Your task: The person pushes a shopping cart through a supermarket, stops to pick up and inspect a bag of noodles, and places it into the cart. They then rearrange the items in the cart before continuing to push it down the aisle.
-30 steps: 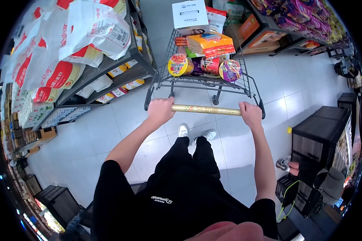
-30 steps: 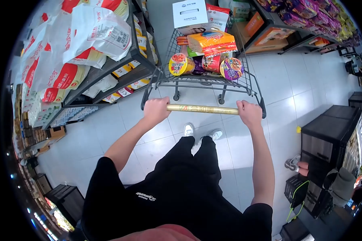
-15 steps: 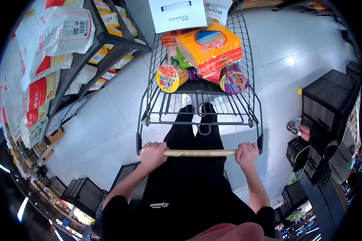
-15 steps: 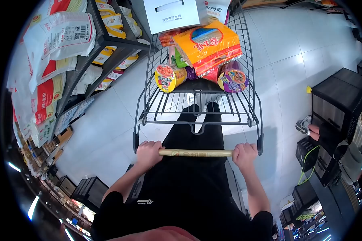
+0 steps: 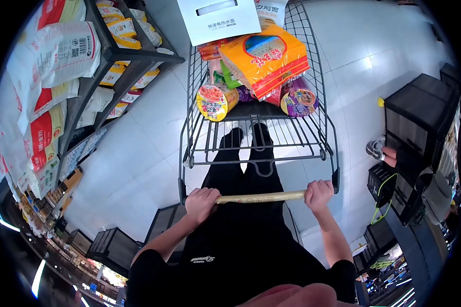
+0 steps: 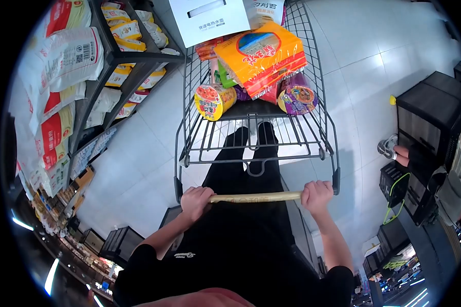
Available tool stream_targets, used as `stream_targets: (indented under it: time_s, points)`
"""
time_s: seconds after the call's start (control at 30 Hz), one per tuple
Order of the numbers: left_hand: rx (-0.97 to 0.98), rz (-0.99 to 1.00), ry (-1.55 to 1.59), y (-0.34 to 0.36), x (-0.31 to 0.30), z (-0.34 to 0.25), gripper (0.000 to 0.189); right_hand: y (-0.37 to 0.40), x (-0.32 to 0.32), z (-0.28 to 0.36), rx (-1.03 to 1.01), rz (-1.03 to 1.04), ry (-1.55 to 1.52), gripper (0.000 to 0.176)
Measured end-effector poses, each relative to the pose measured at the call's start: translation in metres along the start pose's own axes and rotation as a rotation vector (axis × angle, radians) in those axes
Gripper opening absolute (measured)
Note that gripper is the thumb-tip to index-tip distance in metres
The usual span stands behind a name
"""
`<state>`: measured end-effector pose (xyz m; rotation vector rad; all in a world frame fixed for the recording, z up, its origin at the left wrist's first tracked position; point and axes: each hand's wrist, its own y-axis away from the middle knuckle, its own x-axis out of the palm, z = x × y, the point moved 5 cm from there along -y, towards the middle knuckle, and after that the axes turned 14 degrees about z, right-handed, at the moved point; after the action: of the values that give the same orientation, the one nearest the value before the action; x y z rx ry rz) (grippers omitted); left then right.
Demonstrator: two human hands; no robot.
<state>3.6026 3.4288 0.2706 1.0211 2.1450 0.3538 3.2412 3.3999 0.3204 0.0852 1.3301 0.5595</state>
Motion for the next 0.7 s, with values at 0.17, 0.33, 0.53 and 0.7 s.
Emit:
stream_targets:
  time_s: [0.17,0.33,0.53,0.7]
  points:
    - [0.001,-0.08,-0.058,-0.021,-0.003,-0.019,0.018,-0.02,-0.019,-0.024,-0.028,-0.052,0.021,0.013]
    - [-0.067,-0.12,-0.07,-0.043,-0.019,-0.028,0.017,-0.042,-0.024,-0.05,-0.089,-0.161,0.069,0.012]
    - [-0.13,-0.253,-0.183,-0.073,-0.035,-0.041,0.014,-0.085,-0.045,-0.074,-0.169,-0.3,0.065,0.015]
    - [-0.152,-0.385,-0.262,-0.101,-0.055,-0.044,0.017,-0.129,-0.067,-0.092,-0.206,-0.389,0.094,0.013]
